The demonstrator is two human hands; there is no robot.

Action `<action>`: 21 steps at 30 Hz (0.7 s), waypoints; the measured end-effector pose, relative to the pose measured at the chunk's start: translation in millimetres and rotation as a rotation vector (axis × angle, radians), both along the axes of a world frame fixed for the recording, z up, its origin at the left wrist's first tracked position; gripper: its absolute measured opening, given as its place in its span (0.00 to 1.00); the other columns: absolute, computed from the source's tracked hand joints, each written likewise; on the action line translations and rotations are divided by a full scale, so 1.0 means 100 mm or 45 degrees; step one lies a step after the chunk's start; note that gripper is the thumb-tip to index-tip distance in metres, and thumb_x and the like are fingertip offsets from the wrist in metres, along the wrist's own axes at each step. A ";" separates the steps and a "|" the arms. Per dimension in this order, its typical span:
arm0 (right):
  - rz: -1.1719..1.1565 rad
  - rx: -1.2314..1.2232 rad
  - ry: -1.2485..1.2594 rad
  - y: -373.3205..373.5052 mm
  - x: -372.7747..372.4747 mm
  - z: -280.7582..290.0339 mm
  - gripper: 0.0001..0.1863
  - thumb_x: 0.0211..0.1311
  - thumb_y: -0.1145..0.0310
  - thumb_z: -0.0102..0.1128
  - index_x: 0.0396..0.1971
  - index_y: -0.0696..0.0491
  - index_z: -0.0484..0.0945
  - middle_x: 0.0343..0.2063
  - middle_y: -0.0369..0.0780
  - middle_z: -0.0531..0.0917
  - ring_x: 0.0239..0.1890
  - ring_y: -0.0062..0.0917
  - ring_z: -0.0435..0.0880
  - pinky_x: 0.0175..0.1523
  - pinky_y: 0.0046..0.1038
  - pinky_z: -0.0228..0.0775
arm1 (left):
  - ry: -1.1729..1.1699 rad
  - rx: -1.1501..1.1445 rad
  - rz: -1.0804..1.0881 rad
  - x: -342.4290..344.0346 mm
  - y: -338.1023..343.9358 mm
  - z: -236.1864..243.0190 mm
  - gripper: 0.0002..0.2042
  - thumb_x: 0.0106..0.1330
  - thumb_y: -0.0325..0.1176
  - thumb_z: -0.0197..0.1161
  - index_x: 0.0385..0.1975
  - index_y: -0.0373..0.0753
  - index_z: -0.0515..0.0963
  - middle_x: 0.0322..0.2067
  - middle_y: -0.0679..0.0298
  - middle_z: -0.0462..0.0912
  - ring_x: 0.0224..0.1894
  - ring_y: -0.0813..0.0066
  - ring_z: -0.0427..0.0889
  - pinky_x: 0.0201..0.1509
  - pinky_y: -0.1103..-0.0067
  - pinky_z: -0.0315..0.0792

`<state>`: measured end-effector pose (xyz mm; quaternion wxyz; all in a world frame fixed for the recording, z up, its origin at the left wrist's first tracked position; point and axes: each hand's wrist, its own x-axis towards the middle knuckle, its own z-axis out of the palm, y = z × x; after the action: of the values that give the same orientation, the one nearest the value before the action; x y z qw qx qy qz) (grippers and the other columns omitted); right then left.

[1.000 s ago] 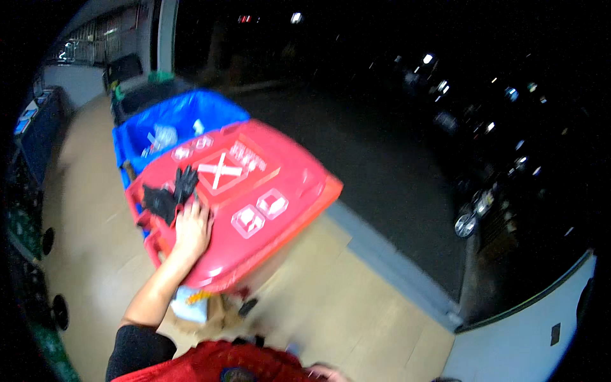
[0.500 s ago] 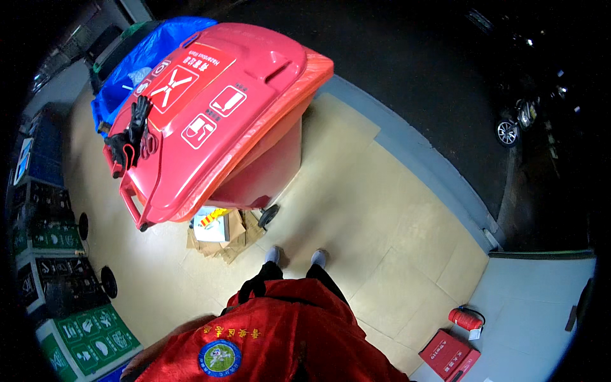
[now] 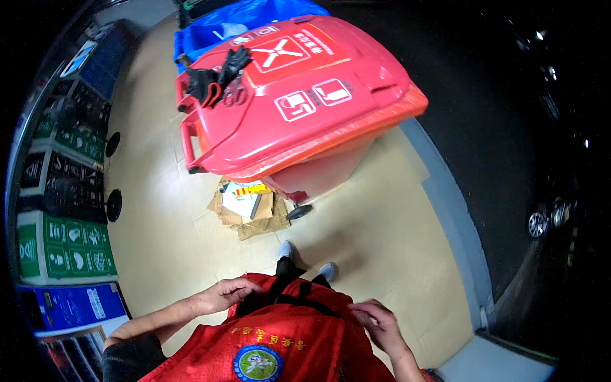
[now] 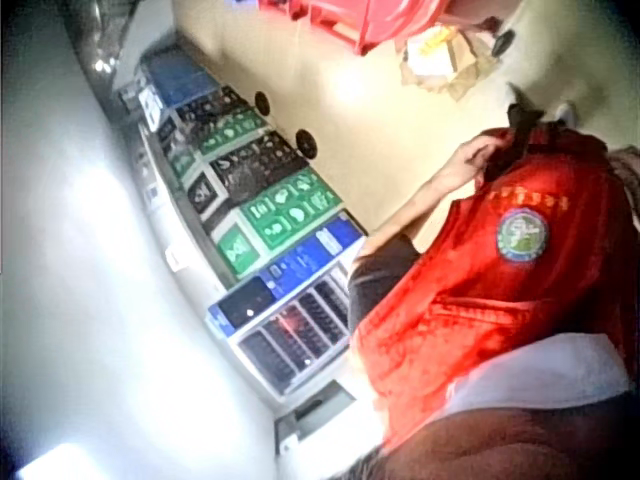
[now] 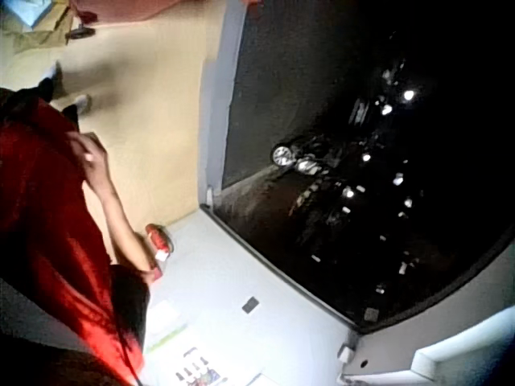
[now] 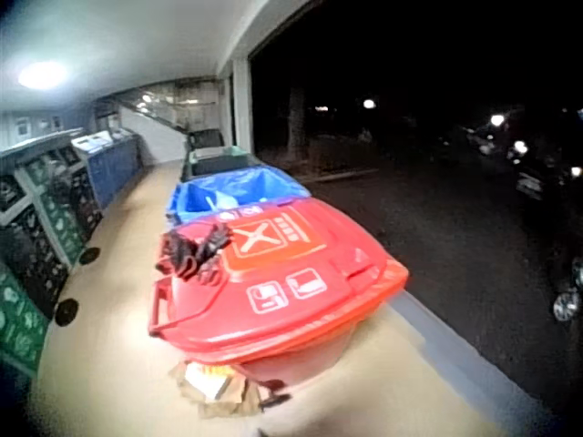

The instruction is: The person sorts waste by cutting open a plastic bag with scissors, removing vegetable scraps onto a tray, and placing the scraps into a green bin. They then close the bin lids and remove their gloves.

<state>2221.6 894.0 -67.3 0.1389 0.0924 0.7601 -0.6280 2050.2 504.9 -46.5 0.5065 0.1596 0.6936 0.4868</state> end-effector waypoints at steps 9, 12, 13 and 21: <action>0.875 0.232 0.254 -1.20 -1.53 0.32 0.25 0.59 0.50 0.69 0.50 0.52 0.80 0.42 0.48 0.81 0.46 0.41 0.81 0.54 0.39 0.72 | -0.442 0.165 -0.013 -0.14 -0.31 0.13 0.26 0.72 0.38 0.61 0.68 0.45 0.65 0.61 0.63 0.71 0.61 0.75 0.70 0.64 0.75 0.66; 1.034 0.228 0.174 -1.40 -1.74 0.34 0.22 0.56 0.53 0.70 0.42 0.54 0.81 0.39 0.50 0.81 0.45 0.44 0.81 0.51 0.39 0.73 | -0.247 0.114 -0.012 -0.03 -0.43 0.07 0.24 0.71 0.38 0.63 0.65 0.43 0.67 0.57 0.65 0.73 0.59 0.75 0.70 0.64 0.75 0.65; 1.083 0.246 0.129 -1.44 -1.80 0.37 0.22 0.55 0.52 0.71 0.42 0.54 0.81 0.38 0.50 0.81 0.44 0.44 0.81 0.50 0.39 0.73 | -0.190 0.078 0.016 0.01 -0.45 0.04 0.23 0.71 0.38 0.63 0.64 0.42 0.68 0.56 0.65 0.74 0.58 0.76 0.70 0.64 0.75 0.65; 1.271 0.465 -0.059 -1.78 -2.16 0.54 0.21 0.49 0.55 0.69 0.37 0.55 0.78 0.37 0.49 0.81 0.43 0.43 0.81 0.51 0.39 0.73 | -0.056 0.320 0.503 0.30 -0.47 -0.16 0.15 0.74 0.33 0.59 0.56 0.38 0.70 0.49 0.67 0.77 0.54 0.79 0.72 0.63 0.77 0.65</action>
<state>2005.9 716.3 -12.8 0.4193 -0.2440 0.8053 -0.3408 2080.3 458.3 -62.2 0.3926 0.0719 0.6340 0.6624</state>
